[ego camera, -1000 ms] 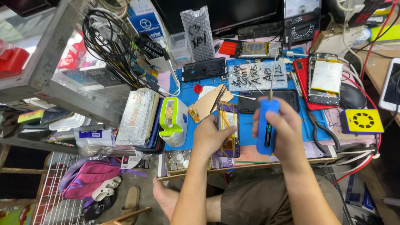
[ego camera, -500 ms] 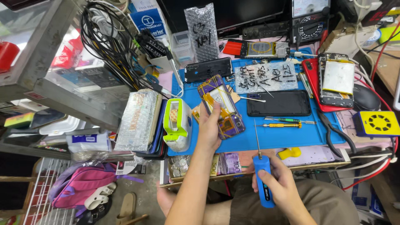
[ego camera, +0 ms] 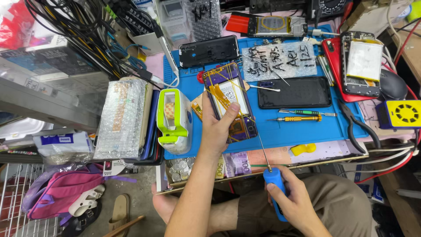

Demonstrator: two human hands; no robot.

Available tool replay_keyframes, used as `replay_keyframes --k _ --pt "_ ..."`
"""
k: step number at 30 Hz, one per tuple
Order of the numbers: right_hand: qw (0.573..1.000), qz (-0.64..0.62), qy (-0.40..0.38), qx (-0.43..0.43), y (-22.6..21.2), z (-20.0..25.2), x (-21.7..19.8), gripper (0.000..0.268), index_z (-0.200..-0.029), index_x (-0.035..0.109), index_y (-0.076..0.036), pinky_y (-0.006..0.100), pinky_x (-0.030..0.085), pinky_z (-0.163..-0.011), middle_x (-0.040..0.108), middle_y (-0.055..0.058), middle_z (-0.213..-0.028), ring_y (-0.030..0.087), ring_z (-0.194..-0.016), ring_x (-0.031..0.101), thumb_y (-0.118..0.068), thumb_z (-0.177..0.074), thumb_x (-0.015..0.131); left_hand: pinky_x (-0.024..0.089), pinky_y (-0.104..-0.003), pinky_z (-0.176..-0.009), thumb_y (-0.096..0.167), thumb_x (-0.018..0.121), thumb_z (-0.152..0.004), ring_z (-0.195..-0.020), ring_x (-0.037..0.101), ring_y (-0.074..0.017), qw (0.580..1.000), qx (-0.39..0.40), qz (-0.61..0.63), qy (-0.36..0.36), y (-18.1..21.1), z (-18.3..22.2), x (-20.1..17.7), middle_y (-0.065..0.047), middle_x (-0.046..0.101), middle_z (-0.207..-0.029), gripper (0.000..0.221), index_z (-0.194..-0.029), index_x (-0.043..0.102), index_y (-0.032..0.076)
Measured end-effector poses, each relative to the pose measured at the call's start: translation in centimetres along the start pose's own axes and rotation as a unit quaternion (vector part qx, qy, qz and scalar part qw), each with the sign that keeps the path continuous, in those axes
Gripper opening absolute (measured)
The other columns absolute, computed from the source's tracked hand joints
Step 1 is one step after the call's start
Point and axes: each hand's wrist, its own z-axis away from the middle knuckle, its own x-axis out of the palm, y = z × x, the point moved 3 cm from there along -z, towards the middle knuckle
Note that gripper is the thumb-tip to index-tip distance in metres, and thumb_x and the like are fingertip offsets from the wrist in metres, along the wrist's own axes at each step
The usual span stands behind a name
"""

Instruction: The person disassembles a mobile phone using a screwdriver, removing screws and prying at the internal battery and frame.

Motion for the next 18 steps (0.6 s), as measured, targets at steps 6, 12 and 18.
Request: replay_keyframes --k 6,12,18 --pt "0.999 -0.024 0.034 -0.025 -0.3 -0.2 0.1 0.044 -0.13 0.057 -0.001 0.029 0.053 -0.055 0.067 0.006 -0.079 0.013 -0.062 0.064 -0.011 -0.088 0.066 0.053 -0.034 -0.101 0.009 0.071 -0.099 -0.115 0.062 -0.0169 1.0 0.013 -0.026 0.002 0.1 0.1 0.0 -0.009 0.062 -0.128 0.056 -0.146 0.042 0.006" --pt "0.998 0.049 0.017 -0.031 -1.0 -0.1 0.2 0.047 -0.131 0.059 -0.003 0.028 0.052 -0.053 0.066 0.005 -0.069 0.012 -0.059 0.063 -0.011 -0.086 0.069 0.053 -0.034 -0.101 0.01 0.072 -0.098 -0.115 0.063 -0.017 1.0 0.006 -0.025 0.002 -0.2 0.2 0.0 -0.009 0.062 -0.128 0.057 -0.146 0.041 0.006" --pt "0.999 0.034 -0.007 -0.018 -1.3 -0.4 0.2 0.043 -0.128 0.06 -0.002 0.028 0.052 -0.051 0.066 0.005 -0.07 0.012 -0.057 0.063 -0.01 -0.087 0.068 0.051 -0.034 -0.103 0.011 0.072 -0.098 -0.117 0.062 -0.0169 0.999 0.015 -0.037 0.003 -0.2 0.3 -0.1 -0.008 0.061 -0.13 0.058 -0.146 0.04 0.007"
